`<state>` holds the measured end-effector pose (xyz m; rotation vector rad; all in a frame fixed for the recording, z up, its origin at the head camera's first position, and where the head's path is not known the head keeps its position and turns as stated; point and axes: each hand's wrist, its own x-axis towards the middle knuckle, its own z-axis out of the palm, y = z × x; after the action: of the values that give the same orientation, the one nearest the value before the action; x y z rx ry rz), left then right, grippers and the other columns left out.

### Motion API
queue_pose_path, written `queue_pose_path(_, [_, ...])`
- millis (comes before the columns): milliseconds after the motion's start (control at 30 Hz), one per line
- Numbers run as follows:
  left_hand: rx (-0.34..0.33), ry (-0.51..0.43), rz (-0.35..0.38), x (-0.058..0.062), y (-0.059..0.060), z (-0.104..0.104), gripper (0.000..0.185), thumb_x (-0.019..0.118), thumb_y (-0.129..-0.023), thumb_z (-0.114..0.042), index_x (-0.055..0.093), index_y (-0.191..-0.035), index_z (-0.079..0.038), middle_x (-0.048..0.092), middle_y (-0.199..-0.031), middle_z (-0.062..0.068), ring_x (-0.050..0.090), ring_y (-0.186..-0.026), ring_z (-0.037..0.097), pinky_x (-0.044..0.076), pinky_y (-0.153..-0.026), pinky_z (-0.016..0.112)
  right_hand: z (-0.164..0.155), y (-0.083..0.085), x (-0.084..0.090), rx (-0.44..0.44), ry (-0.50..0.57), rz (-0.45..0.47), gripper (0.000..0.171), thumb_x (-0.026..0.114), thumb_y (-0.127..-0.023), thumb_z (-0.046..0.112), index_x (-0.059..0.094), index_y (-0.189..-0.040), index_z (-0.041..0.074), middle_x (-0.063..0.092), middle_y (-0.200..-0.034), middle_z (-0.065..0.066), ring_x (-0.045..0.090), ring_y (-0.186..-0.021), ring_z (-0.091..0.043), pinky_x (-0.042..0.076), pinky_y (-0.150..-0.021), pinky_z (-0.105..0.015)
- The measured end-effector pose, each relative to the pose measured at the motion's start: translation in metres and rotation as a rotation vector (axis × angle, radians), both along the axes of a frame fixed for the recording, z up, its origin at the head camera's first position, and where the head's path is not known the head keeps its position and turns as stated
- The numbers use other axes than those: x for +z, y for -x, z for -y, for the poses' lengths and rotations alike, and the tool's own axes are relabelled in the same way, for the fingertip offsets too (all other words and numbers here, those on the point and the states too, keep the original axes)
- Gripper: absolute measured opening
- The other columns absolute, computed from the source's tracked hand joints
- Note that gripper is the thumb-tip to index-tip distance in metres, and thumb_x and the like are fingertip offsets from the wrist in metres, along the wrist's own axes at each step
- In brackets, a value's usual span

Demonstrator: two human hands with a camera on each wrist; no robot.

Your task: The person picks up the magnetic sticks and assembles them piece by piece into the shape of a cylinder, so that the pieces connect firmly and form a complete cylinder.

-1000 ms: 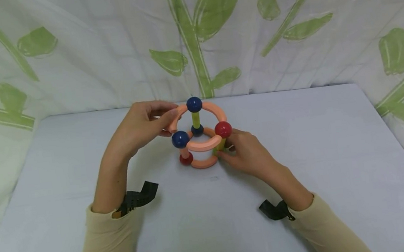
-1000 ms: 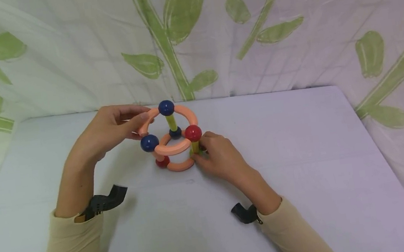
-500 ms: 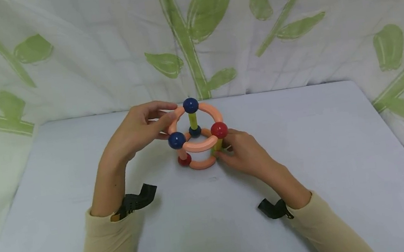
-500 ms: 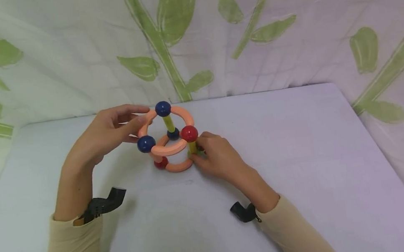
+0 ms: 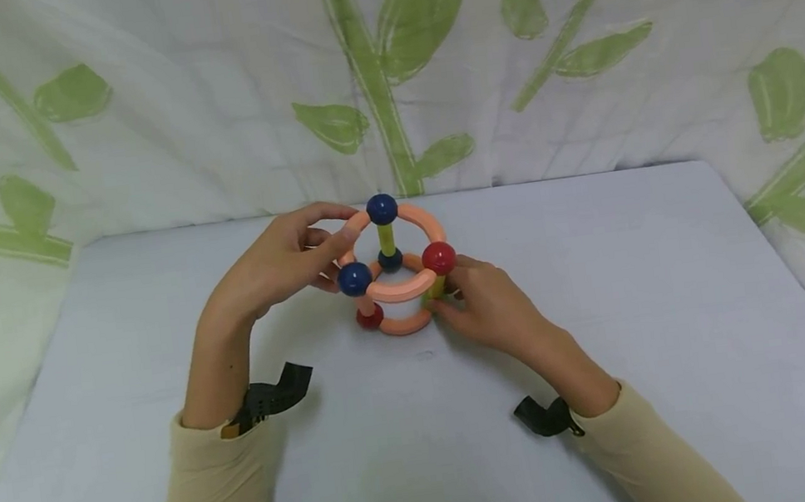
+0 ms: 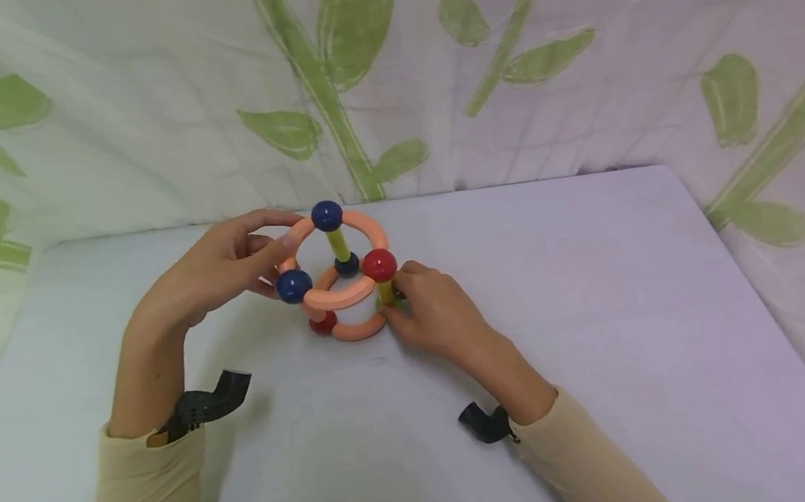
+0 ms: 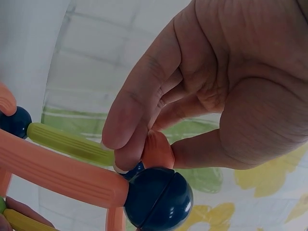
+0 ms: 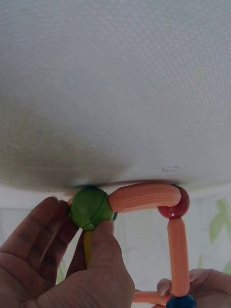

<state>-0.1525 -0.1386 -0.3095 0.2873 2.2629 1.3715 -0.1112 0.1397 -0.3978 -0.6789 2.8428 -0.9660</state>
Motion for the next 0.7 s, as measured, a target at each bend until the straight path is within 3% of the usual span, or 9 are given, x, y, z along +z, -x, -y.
queue_pose_path(500, [0.020,0.031,-0.038,-0.0010,0.0027,-0.0031,0.055,0.066,-0.104,-0.047,0.056,-0.150,-0.018,0.075,-0.116,0.016,0.079,-0.093,0.021,0.065,-0.086,0.038,-0.0027,0.0019,-0.0020,-0.006,0.021,0.008,0.023,0.081,-0.093,0.015,0.074,-0.113,0.006,0.074,-0.106,-0.009,0.077,-0.098,-0.025,0.064,-0.086,-0.041])
queue_pose_path(700, [0.026,0.044,-0.037,-0.0005,0.0019,0.0000,0.056,0.065,-0.104,-0.049,0.056,-0.149,-0.017,0.077,-0.113,0.014,0.079,-0.093,0.021,0.065,-0.088,0.038,-0.0010,0.0029,-0.0020,0.002,0.016,0.010,0.025,0.081,-0.094,0.016,0.074,-0.115,0.006,0.075,-0.107,-0.010,0.076,-0.097,-0.025,0.064,-0.086,-0.041])
